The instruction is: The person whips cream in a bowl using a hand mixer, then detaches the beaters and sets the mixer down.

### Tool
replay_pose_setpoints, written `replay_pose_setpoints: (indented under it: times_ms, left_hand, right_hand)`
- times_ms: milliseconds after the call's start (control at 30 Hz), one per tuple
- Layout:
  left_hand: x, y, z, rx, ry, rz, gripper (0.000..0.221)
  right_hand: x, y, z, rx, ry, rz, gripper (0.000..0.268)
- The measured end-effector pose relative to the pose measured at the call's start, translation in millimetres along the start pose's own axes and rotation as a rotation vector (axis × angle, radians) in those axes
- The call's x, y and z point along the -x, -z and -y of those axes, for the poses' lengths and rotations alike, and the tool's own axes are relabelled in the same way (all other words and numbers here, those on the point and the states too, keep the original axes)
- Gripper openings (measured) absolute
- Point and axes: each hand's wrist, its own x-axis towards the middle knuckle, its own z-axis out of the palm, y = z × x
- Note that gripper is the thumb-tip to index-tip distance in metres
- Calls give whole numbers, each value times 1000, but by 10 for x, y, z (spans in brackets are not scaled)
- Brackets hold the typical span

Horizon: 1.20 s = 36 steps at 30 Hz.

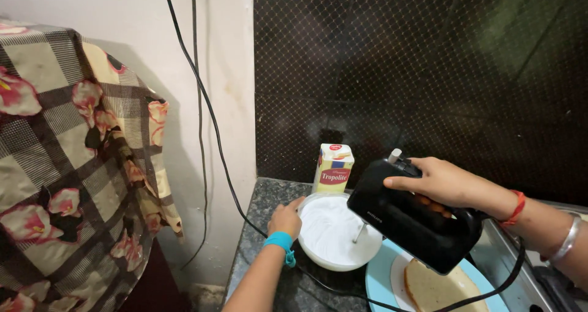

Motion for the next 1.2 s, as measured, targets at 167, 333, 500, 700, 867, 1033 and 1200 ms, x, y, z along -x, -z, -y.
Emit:
replay_pose_setpoints:
  times_ms: [167,333,500,700,867,1033,1200]
  left_hand:
    - [34,17,-8,-13,15,15,60]
    - [56,30,-11,-12,24,31,60]
    - [31,26,-1,-20,30,49,57]
    - [-6,-27,34,-3,23,41,61]
    - [-14,-47,35,-12,32,32,58]
    - [-4,-102,91,47,0,-78,48]
    - [58,-73,98,60,35,-99,44]
  right_hand:
    - [2,-68,-65,-152,-12,-80,59]
    - [23,-239,-34,-231,36,-140,55]
    - [54,-372,-47,-331,96,-162,50]
    - [63,-473,-116,-390,114,-182,49]
    - [128,-510,-153,-426,115,-167,47]
    - [248,-548,-152,-481,76,-123,49]
    - [338,-547,-109,-516,36,-68,51]
